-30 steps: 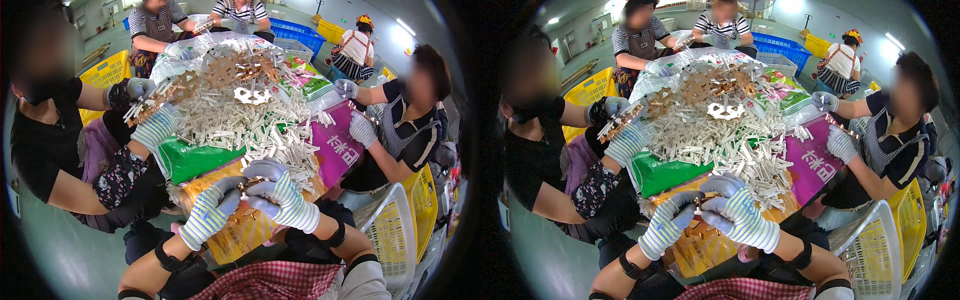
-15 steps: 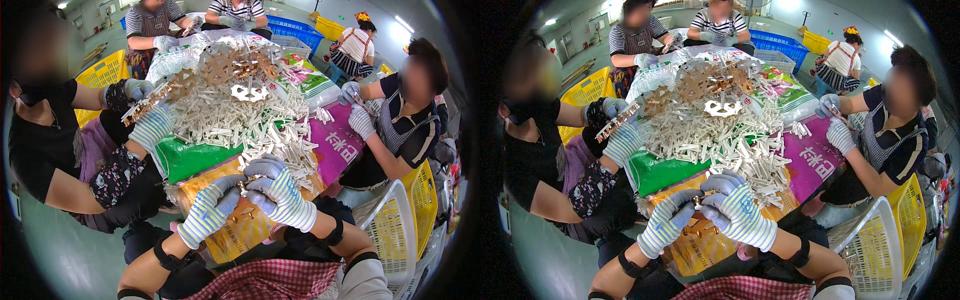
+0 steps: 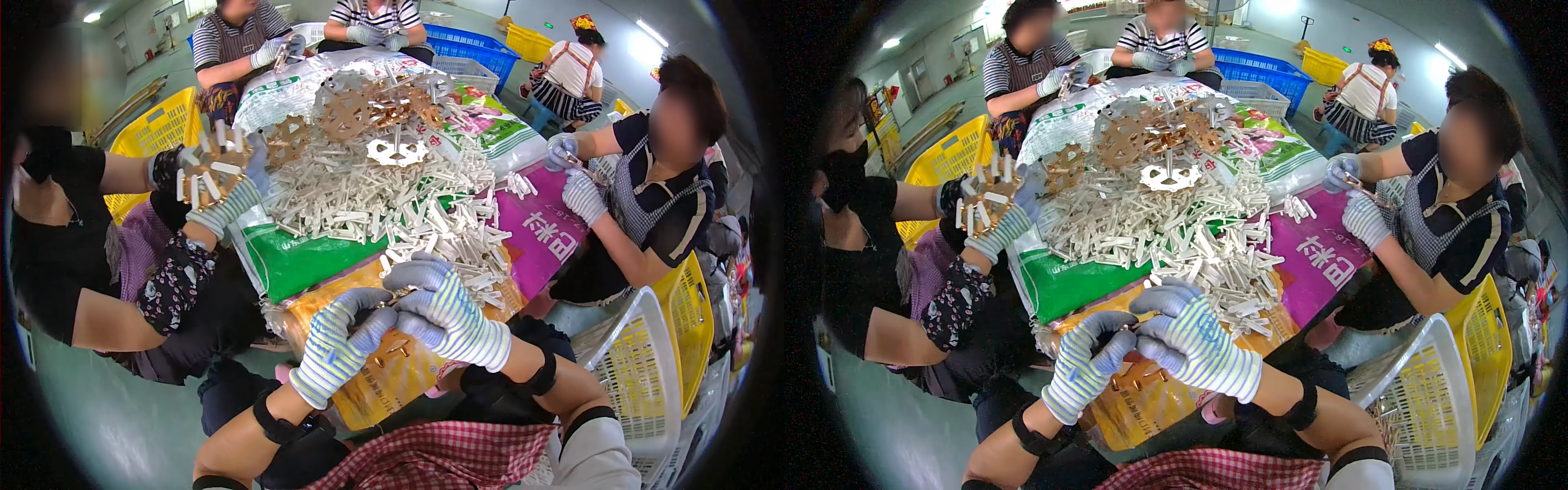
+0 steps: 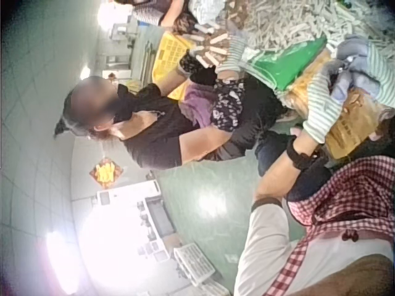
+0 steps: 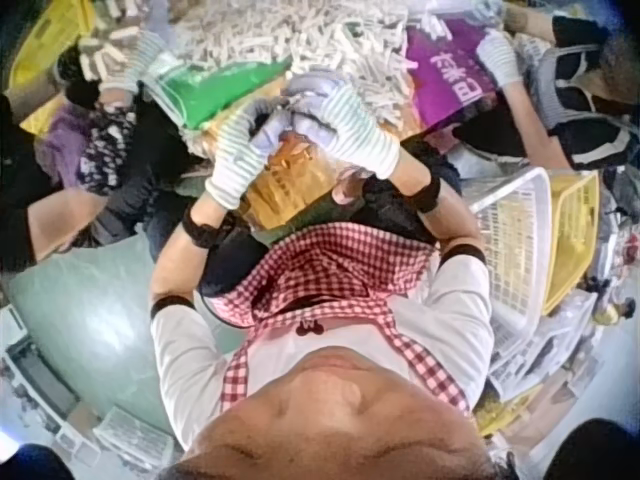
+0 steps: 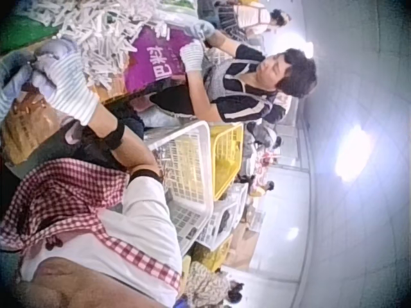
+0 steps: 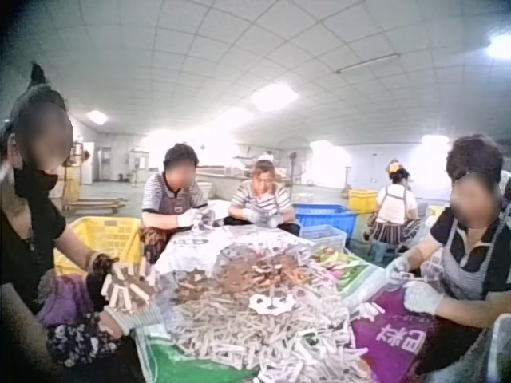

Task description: The person sits on the floor and assembles small white plastic sticks into gold-colored circular frames. They pick up sticks from a large pile on a sack and insert them into the slots of the frames, then place the completed units into a white basket.

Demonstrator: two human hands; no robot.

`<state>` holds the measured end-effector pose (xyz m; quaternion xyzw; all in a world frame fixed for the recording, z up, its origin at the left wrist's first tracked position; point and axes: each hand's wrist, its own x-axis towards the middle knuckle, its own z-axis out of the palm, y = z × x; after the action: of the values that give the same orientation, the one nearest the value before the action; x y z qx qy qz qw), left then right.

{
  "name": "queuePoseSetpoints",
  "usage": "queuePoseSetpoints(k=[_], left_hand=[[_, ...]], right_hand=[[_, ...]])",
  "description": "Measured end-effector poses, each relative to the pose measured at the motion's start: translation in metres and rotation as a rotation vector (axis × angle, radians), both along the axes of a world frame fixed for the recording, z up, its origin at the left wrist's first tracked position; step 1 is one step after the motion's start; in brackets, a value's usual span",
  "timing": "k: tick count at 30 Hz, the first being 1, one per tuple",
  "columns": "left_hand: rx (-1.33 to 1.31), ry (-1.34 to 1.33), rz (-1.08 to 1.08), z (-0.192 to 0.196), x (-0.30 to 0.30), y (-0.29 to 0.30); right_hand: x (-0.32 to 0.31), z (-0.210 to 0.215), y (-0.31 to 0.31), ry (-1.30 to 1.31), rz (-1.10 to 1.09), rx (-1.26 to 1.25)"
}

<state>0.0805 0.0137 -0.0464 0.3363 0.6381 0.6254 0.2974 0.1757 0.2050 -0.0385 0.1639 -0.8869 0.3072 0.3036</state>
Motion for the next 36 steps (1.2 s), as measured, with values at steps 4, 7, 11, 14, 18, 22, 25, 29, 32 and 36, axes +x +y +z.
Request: queuePoseSetpoints(k=[4,7,11,14,18,22,25,29,32,36], left_hand=[[-0.132,0.037,0.000,0.007,-0.010,0.002],[-0.167,0.219,-0.045,-0.001,-0.018,-0.003],[-0.278,0.188,-0.166,0.002,-0.022,-0.005],[-0.165,0.123,-0.064,-0.005,-0.020,-0.004],[-0.105,0.035,0.053,0.001,-0.022,-0.006],[-0.102,-0.023,0.071,0.006,-0.021,-0.007],[-0.112,-0.041,0.048,0.002,-0.022,-0.008],[-0.127,-0.042,0.039,0.008,-0.020,-0.007],[-0.102,-0.019,0.037,-0.002,-0.022,-0.009],[-0.108,-0.027,-0.003,-0.004,-0.022,-0.008]], right_hand=[[0.002,0.003,0.012,-0.066,-0.114,-0.505],[-0.002,0.001,0.056,-0.137,-0.278,-0.352],[-0.005,-0.028,0.088,-0.343,-0.393,0.182],[-0.012,-0.034,0.068,-0.325,-0.399,0.344],[-0.018,-0.028,0.060,-0.333,-0.242,0.578],[-0.014,-0.025,0.065,-0.480,-0.213,0.708],[-0.016,-0.027,0.072,-0.521,-0.262,0.770],[-0.014,-0.027,0.080,-0.469,-0.278,0.653],[-0.010,-0.021,0.082,-0.348,-0.307,0.472],[-0.006,-0.021,0.078,-0.154,-0.325,0.068]])
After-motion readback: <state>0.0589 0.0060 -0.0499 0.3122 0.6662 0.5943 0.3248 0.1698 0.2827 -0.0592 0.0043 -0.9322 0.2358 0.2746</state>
